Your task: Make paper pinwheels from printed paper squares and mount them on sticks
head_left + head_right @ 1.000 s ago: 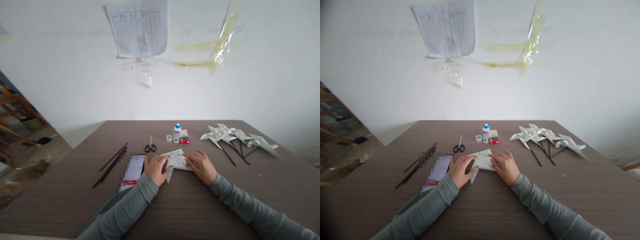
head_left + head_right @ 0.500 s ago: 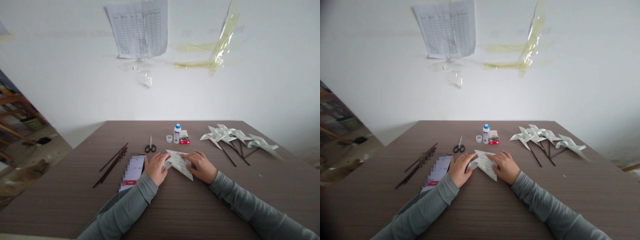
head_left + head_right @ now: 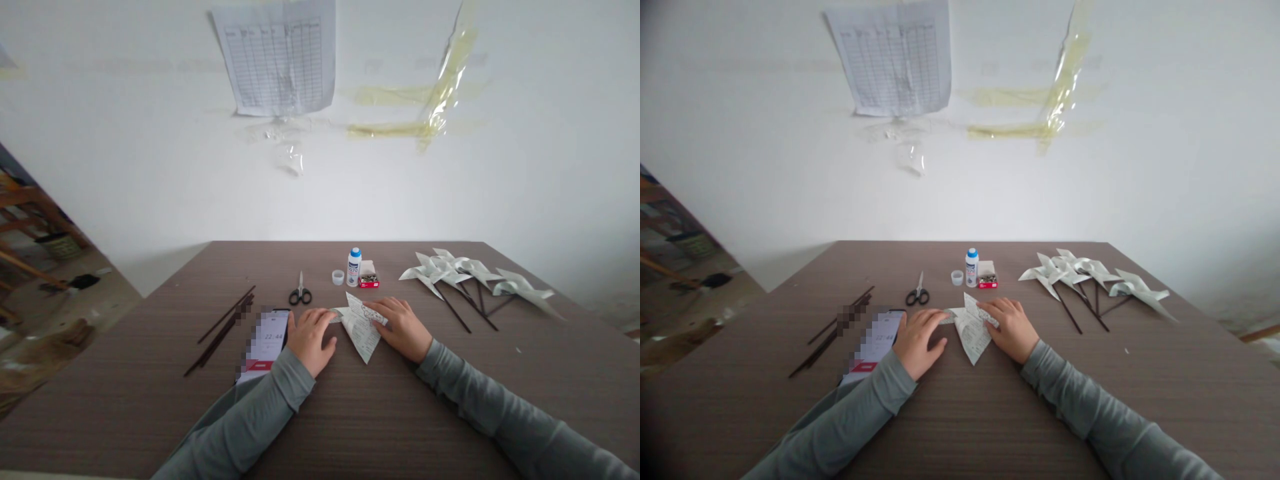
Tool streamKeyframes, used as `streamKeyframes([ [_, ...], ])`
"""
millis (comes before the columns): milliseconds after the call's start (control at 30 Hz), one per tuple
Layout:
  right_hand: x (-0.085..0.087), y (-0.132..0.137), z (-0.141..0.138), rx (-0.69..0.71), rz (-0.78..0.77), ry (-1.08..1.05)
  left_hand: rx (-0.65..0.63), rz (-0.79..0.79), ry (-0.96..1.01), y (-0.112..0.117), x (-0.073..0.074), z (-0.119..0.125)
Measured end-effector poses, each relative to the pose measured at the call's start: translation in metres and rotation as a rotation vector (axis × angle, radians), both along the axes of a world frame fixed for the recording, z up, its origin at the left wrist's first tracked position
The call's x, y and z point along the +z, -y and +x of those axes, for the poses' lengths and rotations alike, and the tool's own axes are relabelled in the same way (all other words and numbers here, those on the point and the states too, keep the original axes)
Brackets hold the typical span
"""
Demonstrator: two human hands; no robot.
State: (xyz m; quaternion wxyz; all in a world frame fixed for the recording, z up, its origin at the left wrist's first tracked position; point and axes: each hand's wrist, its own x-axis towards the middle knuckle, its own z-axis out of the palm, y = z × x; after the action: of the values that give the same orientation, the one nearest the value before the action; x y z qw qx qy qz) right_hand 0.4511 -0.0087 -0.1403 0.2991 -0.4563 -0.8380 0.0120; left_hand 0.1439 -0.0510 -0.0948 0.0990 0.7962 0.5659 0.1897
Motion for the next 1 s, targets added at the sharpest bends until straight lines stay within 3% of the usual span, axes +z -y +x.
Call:
streamKeyframes([
  [167, 0.013, -0.031, -0.004, -0.051, 0.106, -0.016, 0.025, -0.028, -0.034, -0.001, -0.002, 0.004],
  [367, 0.027, -0.069, -0.031, -0.142, 0.123, 0.127, 0.026, 0.027, -0.022, -0.007, -0.027, 0.001],
  [500, 0.025, -0.086, -0.043, -0.217, 0.077, 0.179, 0.022, 0.043, -0.036, -0.010, -0.040, 0.000],
  [667, 0.016, -0.105, -0.044, -0.225, 0.090, 0.150, 0.019, 0.048, -0.024, -0.012, -0.043, -0.002],
  [833, 0.022, -0.110, -0.042, -0.190, 0.147, 0.103, 0.026, 0.041, -0.029, -0.014, -0.043, -0.005],
  [1000, 0.036, -0.093, -0.036, -0.199, 0.240, -0.005, 0.034, 0.030, -0.038, -0.011, -0.035, -0.005],
])
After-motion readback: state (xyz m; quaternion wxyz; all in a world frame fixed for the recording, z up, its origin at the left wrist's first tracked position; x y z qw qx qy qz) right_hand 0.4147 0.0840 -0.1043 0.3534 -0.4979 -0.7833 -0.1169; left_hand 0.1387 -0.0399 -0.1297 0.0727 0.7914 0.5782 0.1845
